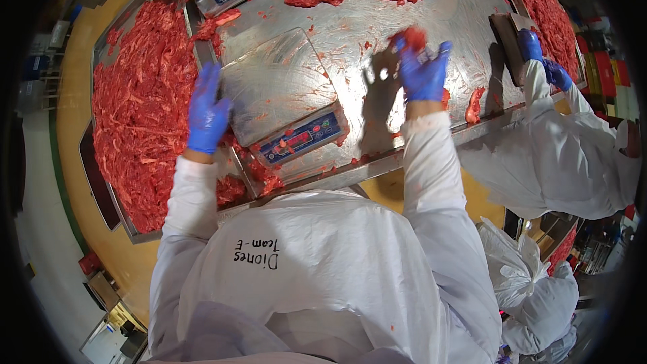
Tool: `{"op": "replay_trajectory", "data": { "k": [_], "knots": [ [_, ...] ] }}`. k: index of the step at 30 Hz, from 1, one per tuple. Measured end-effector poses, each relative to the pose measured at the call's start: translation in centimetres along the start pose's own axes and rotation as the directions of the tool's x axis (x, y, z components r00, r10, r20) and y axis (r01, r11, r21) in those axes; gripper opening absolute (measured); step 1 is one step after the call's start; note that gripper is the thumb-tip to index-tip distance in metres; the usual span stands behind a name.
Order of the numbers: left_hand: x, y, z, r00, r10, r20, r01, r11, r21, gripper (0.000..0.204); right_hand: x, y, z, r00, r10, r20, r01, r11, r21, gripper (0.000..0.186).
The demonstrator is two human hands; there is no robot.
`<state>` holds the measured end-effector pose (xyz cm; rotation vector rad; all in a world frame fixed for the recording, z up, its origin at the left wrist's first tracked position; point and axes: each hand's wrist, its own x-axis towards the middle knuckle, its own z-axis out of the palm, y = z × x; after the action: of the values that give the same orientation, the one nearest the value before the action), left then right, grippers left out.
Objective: The person uses a knife to trim pieces of raw red meat on a stainless steel table. They repeatedly pick up meat, cut away small portions, and place the trimmed pieces back onto the table or into a tray.
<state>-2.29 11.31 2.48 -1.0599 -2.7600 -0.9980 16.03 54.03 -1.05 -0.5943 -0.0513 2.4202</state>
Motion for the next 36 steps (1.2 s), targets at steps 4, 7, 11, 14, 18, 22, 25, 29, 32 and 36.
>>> {"op": "replay_trajectory", "data": {
  "k": [4, 7, 11, 14, 18, 22, 25, 29, 32, 36],
  "knots": [
    [-3.1, 1.2, -1.0, 0.939, -0.116, 0.325, -0.073, 0.855, 0.514, 0.068, 1.1, -1.5, 1.1, 0.911, -0.386, 0.142, 0.407, 0.795, -0.45, 0.078],
    [-7.5, 2.0, 0.9, 0.88, -0.306, 0.364, 0.117, 0.881, 0.459, 0.052, -2.9, 3.1, -1.8, 0.972, -0.232, 0.022, 0.187, 0.72, -0.669, 0.072],
    [-11.6, -4.5, 0.5, 0.957, -0.019, 0.289, 0.005, 0.999, 0.048, 0.027, -10.9, 7.0, -6.6, 0.986, -0.077, 0.146, 0.164, 0.37, -0.914, 0.07],
    [-7.3, -6.8, -5.4, 0.844, -0.476, 0.249, 0.486, 0.874, 0.023, 0.012, -15.7, 6.8, -9.4, 0.963, 0.148, 0.225, 0.223, 0.035, -0.974, 0.079],
    [-7.4, -15.5, -7.8, 0.802, -0.573, 0.171, 0.557, 0.82, 0.133, 0.032, -17.1, 6.3, -11.1, 0.907, 0.268, 0.325, 0.412, -0.396, -0.821, 0.082],
    [-10.6, -9.4, -4.3, 0.848, -0.402, 0.346, 0.316, 0.907, 0.278, 0.047, -17.7, 7.3, -10.2, 0.937, 0.227, 0.264, 0.344, -0.479, -0.808, 0.081],
    [-16.7, -10.1, -0.1, 0.87, -0.339, 0.359, 0.272, 0.936, 0.225, 0.043, -17.3, 7.4, -10.9, 0.915, 0.242, 0.323, 0.403, -0.554, -0.728, 0.08],
    [-16.6, -9.0, -0.7, 0.839, -0.311, 0.446, 0.227, 0.946, 0.232, 0.027, -17.4, 7.8, -10.5, 0.913, 0.243, 0.327, 0.407, -0.586, -0.7, 0.079],
    [-10.1, -5.1, -6.1, 0.699, -0.364, 0.615, 0.398, 0.913, 0.088, 0.02, -17.4, 7.9, -10.5, 0.919, 0.228, 0.321, 0.394, -0.558, -0.73, 0.079],
    [-4.2, 0.8, -10.0, 0.838, -0.027, 0.545, 0.395, 0.72, -0.571, 0.026, -17.5, 7.8, -10.6, 0.921, 0.223, 0.32, 0.389, -0.575, -0.72, 0.078]
  ]
}}
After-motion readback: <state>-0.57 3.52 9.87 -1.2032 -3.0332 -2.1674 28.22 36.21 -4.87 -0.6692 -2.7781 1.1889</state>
